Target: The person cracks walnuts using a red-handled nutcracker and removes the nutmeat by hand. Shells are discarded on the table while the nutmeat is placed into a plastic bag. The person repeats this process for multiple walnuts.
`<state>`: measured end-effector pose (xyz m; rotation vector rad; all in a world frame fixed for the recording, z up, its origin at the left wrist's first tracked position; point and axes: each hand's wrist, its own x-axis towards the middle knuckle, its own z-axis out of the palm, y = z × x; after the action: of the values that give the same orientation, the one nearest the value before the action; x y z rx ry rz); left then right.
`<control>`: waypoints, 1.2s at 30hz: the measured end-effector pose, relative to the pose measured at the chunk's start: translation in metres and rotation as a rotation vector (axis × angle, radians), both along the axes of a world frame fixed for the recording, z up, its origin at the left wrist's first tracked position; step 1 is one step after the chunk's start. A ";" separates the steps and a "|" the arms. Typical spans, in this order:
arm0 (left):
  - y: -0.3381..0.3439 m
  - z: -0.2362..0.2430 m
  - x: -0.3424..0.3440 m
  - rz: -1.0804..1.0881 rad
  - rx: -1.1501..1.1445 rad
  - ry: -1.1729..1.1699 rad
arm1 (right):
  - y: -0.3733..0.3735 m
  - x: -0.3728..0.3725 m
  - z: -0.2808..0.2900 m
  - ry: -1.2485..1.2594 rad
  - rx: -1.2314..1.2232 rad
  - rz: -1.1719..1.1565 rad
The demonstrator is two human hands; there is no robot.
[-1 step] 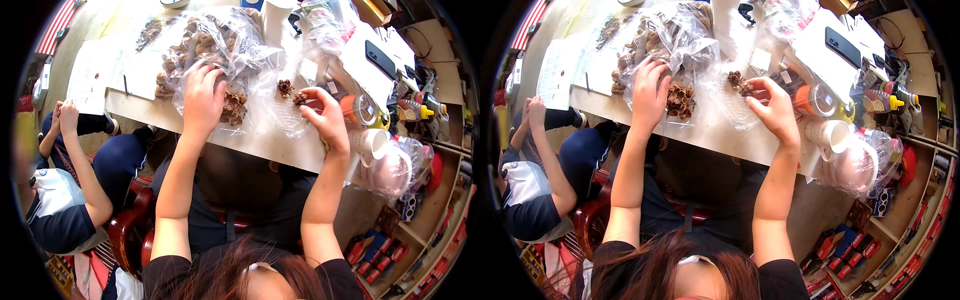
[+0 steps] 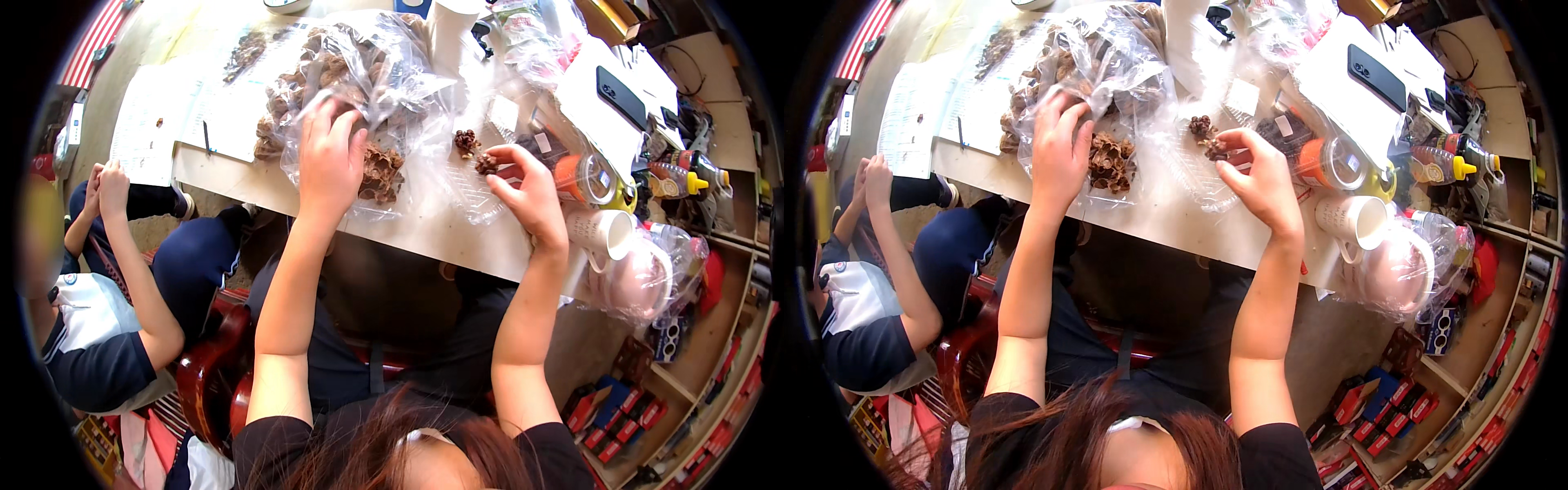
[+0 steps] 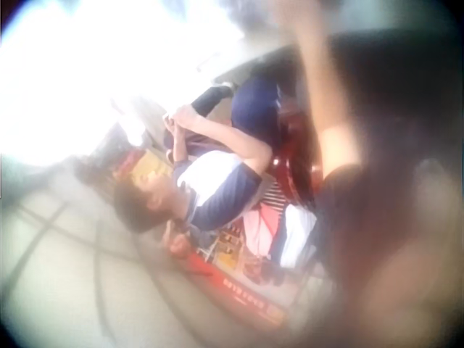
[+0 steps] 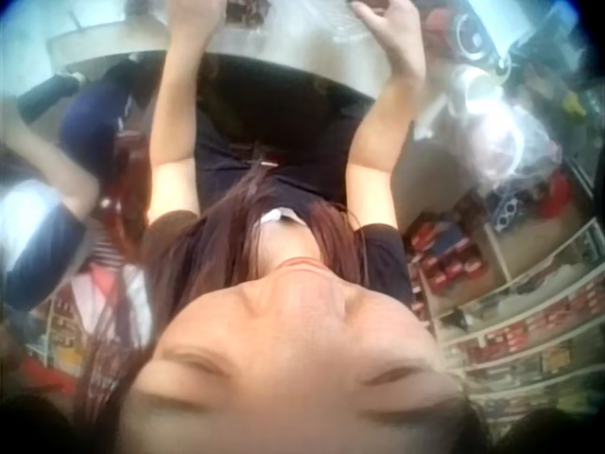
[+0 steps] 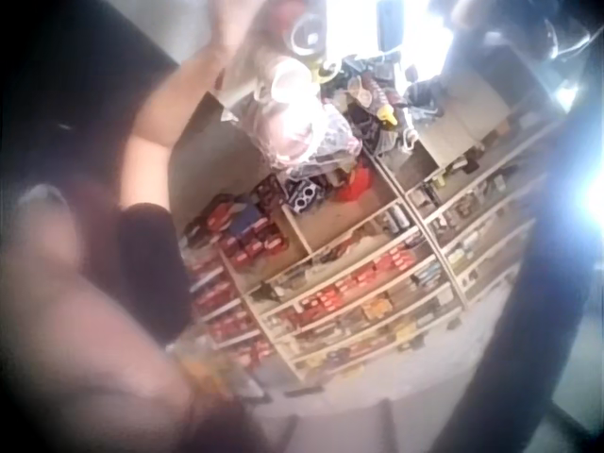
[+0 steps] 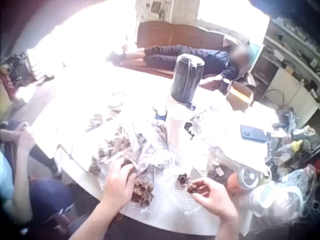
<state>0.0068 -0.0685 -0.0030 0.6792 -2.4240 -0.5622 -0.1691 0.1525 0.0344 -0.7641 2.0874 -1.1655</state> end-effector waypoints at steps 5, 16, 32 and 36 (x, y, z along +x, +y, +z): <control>-0.005 0.010 -0.004 0.136 -0.247 0.002 | -0.001 0.007 -0.013 0.167 0.094 0.126; -0.032 0.014 -0.005 -0.088 0.013 -0.013 | -0.015 0.008 0.001 0.166 0.006 -0.095; -0.021 -0.006 -0.010 -0.001 -0.020 0.018 | 0.047 0.008 0.053 0.484 -0.177 -0.507; -0.009 0.014 0.004 0.033 0.256 0.155 | 0.110 0.017 0.032 0.410 0.036 -0.401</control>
<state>0.0112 -0.0772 0.0107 0.7486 -2.2139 -0.8879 -0.1520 0.2625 0.0661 -0.6214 2.6881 -1.2511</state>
